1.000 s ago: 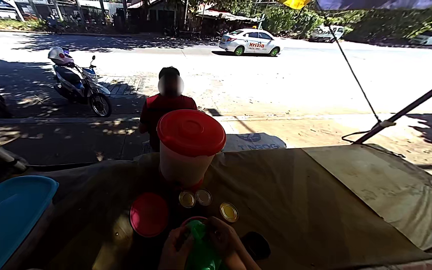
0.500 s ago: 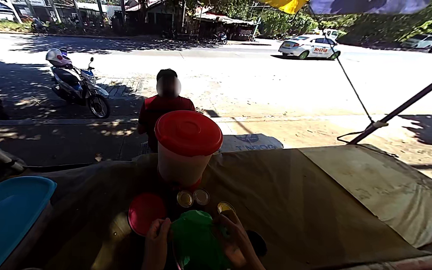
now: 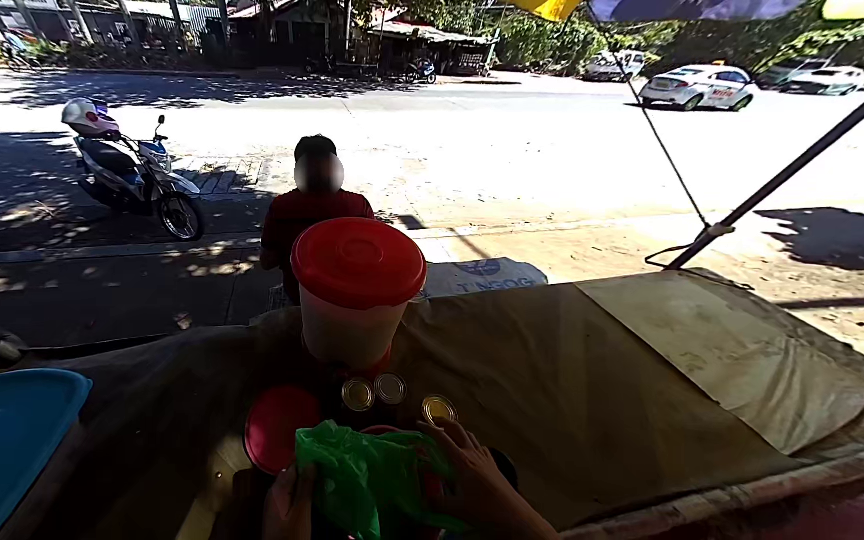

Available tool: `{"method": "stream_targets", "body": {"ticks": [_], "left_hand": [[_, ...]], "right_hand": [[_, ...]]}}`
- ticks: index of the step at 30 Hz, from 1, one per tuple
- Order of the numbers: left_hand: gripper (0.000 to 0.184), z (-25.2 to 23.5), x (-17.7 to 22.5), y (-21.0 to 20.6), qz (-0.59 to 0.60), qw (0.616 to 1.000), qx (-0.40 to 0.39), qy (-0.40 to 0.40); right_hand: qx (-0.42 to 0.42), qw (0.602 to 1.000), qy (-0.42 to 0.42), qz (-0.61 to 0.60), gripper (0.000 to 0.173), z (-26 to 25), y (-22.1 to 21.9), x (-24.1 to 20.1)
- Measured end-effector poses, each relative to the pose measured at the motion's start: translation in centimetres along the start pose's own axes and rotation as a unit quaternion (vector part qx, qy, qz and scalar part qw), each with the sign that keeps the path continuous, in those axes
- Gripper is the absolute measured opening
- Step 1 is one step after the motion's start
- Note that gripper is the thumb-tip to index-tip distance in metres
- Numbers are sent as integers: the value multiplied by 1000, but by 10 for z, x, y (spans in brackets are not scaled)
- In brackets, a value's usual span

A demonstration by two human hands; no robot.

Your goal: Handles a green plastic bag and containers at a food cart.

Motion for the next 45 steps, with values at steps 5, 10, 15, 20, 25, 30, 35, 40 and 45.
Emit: {"method": "stream_targets", "body": {"ticks": [5, 10, 15, 20, 25, 30, 35, 40, 45], "left_hand": [[27, 6, -10, 4, 262, 953, 34, 150], [21, 8, -6, 5, 346, 925, 35, 154], [91, 2, 10, 5, 12, 992, -127, -7], [28, -16, 31, 7, -226, 964, -128, -55], [22, -31, 47, 21, -210, 964, -156, -48], [24, -42, 62, 26, -186, 966, -173, -51], [26, -49, 81, 19, -128, 978, -133, -98], [29, -56, 101, 14, -87, 983, -114, -114], [30, -64, 110, 15, -106, 981, -126, -107]], "right_hand": [[149, 983, 57, -95, 24, -1, -13, 6], [3, 998, 59, 23, 108, -3, -20, -29], [6, 999, 40, -25, 20, -18, -17, -23], [51, 988, 27, -144, 26, 4, 4, -20], [83, 985, 22, -151, 24, 16, -1, -6], [144, 975, 45, -162, 23, 23, -8, -3], [190, 965, 72, -165, 22, 31, -2, -10], [190, 962, 65, -184, 22, 41, 10, -16], [159, 966, 64, -195, 22, 47, 11, -20]]}}
Point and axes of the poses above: each hand's wrist, its own z-axis away from the middle knuckle, its own y-axis out of the back of the hand, x = y × z, the point moved 2 cm from there along -z, towards the middle knuckle, and after that the axes turned 8 degrees about -x, right-handed, at the moved point
